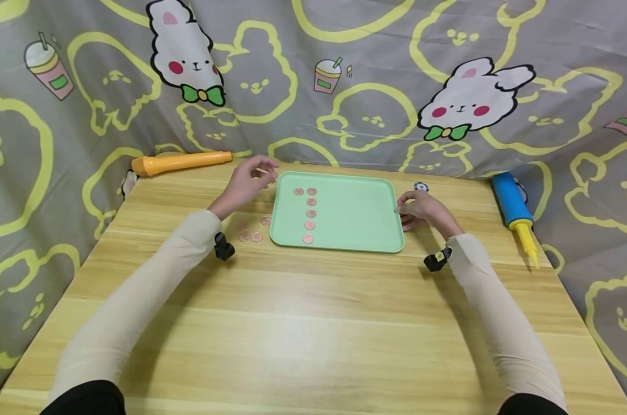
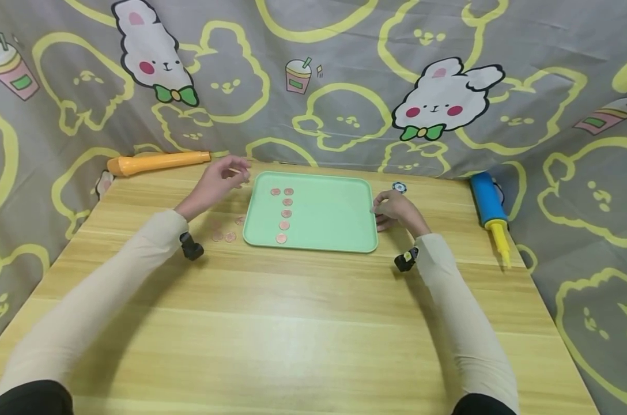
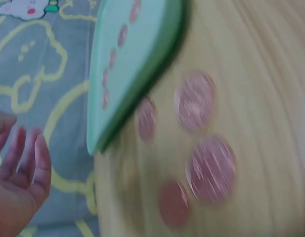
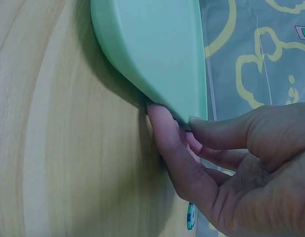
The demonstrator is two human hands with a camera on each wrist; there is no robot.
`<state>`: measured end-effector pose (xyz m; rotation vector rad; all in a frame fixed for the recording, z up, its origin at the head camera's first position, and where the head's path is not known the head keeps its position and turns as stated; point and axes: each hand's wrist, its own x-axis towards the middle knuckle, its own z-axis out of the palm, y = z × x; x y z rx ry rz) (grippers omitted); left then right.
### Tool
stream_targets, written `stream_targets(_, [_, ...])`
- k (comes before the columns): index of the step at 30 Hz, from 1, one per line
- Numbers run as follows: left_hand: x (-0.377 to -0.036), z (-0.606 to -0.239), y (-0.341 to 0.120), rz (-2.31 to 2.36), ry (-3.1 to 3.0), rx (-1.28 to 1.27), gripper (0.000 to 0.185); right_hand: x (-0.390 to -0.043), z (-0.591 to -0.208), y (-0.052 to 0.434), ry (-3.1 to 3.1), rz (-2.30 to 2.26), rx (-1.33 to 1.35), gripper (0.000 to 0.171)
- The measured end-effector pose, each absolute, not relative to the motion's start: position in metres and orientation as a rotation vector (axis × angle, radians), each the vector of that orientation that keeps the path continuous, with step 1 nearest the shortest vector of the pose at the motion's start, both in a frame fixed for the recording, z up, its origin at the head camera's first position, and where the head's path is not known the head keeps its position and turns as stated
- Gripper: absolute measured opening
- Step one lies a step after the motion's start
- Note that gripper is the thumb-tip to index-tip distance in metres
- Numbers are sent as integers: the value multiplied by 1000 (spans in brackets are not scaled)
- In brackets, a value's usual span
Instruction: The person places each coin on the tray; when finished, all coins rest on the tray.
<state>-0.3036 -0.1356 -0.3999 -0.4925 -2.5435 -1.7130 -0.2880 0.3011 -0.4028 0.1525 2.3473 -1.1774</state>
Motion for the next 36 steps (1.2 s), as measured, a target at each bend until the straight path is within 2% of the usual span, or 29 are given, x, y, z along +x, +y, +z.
stream_targets(17, [-282,-423,-213,-1580,-2782,-590,33,-288,-400,299,2331,-1181,153,26])
stream_targets(30, [-271,-431,-234,-1437,-3051,-872,44,-287,-401,299,2343,-1170,142,25])
stream_targets(36, [-267,-428,-235,-1368,-3061,-931,31,-288,-403,300,2342,-1174,143,25])
